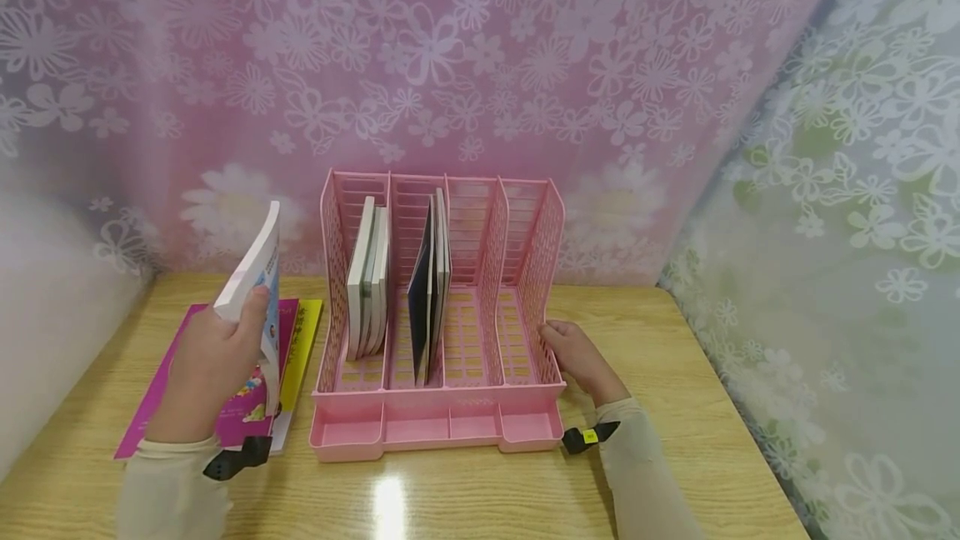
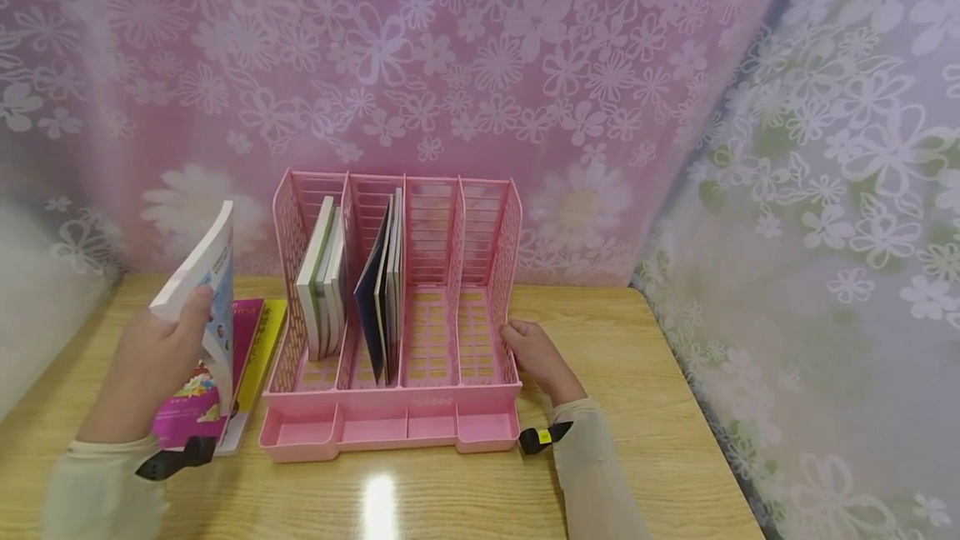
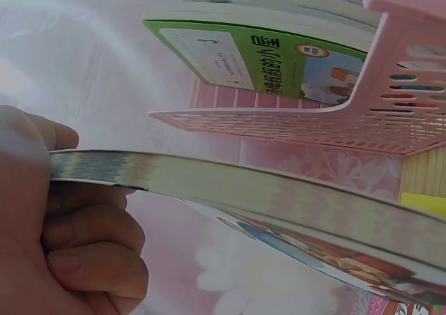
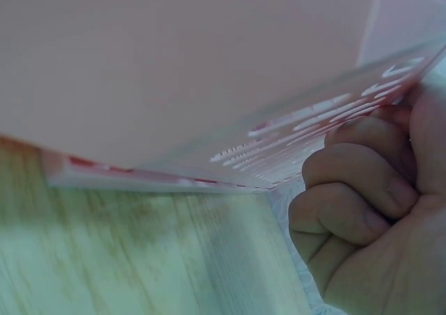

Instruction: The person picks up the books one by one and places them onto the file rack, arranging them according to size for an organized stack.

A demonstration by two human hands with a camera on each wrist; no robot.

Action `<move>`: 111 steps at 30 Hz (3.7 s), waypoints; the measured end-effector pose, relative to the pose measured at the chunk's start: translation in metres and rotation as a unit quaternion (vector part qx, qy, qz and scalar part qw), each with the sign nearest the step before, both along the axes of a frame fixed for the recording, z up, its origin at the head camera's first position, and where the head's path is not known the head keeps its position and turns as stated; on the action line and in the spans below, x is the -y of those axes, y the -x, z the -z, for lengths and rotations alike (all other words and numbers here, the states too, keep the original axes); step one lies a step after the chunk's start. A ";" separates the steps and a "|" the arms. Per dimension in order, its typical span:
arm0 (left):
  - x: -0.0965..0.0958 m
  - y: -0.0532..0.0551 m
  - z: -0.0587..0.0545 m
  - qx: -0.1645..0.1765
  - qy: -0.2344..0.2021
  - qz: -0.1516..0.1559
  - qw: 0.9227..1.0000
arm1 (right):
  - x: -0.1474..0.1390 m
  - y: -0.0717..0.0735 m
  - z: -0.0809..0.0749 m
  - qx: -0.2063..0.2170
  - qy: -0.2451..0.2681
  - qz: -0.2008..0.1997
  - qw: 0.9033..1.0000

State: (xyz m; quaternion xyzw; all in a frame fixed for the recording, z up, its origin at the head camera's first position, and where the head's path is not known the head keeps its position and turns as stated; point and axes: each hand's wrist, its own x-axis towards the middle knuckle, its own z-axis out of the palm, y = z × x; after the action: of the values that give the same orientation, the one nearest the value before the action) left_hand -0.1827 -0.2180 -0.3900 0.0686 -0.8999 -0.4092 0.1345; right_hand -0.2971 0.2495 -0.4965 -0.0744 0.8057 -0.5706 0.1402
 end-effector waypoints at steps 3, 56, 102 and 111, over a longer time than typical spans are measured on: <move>-0.001 0.000 0.001 0.014 -0.002 0.003 1.000 | 0.000 0.000 0.001 0.002 0.003 0.001 1.000; -0.017 0.004 0.002 0.015 -0.017 0.036 0.999 | -0.001 -0.001 -0.005 -0.004 -0.003 -0.014 1.000; -0.041 0.013 0.009 0.009 0.071 0.018 0.997 | -0.001 0.001 -0.017 -0.113 -0.171 -0.026 0.978; -0.035 0.012 -0.003 0.004 0.096 0.012 0.995 | 0.006 0.001 -0.053 -0.141 -0.370 -0.130 0.909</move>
State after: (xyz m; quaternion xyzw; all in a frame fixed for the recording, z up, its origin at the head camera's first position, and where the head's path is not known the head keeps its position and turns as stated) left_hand -0.1944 -0.1828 -0.3871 0.0460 -0.9363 -0.3225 0.1314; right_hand -0.2984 0.2432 -0.4433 -0.2008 0.9537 -0.1921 0.1154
